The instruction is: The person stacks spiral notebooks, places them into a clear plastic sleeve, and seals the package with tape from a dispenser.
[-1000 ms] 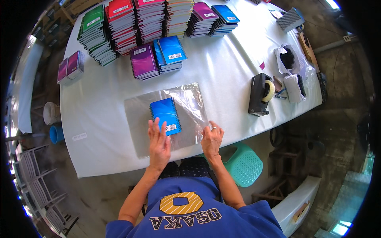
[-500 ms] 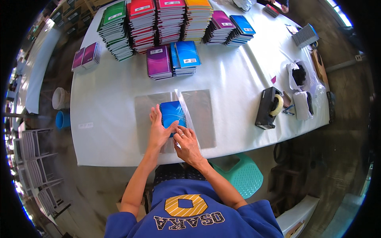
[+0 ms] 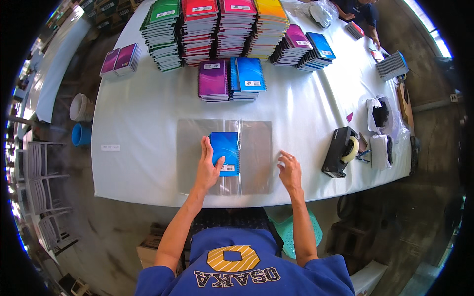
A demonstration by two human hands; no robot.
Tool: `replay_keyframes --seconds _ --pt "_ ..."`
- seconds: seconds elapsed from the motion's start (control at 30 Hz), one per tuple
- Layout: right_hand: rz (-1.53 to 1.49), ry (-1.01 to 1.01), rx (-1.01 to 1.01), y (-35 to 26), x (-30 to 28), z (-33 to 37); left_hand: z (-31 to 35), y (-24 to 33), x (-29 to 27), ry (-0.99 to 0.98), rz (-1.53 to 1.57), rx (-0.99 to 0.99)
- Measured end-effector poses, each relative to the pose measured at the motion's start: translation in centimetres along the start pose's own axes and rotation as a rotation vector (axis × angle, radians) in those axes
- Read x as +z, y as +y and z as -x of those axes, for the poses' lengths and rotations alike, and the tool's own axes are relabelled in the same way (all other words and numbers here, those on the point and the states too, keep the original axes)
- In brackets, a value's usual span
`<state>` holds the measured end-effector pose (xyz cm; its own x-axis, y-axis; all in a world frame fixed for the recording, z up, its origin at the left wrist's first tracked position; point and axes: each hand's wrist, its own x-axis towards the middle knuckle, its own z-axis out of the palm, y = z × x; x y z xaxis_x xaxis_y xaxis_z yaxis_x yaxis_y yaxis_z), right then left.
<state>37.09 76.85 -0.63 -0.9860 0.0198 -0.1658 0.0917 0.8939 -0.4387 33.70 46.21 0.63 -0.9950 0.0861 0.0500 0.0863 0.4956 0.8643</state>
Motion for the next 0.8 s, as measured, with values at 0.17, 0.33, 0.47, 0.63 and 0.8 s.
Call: replay_keyframes --seconds 0.17,0.33,0.47,0.63,0.8 --pt "-0.354 0.236 -0.531 -11.4 -4.6 -10.5 0.8 -0.8 -0.4 0.032 -0.019 0.024" --pt "-0.37 -0.535 -0.479 -15.7 -1.9 -19.6 0.8 -0.4 -0.2 -0.01 0.033 -0.017" --pt "-0.522 0.015 -0.905 -16.9 0.9 -18.4 1.0 -1.3 -1.0 0.024 0.141 -0.003" --pt "-0.435 0.381 -0.611 -13.7 0.0 -10.5 1.3 -1.3 -0.7 0.021 0.151 -0.001" --pt "-0.308 0.231 -0.713 -13.5 0.4 -3.3 1.0 -1.3 -1.1 -0.02 0.145 0.017"
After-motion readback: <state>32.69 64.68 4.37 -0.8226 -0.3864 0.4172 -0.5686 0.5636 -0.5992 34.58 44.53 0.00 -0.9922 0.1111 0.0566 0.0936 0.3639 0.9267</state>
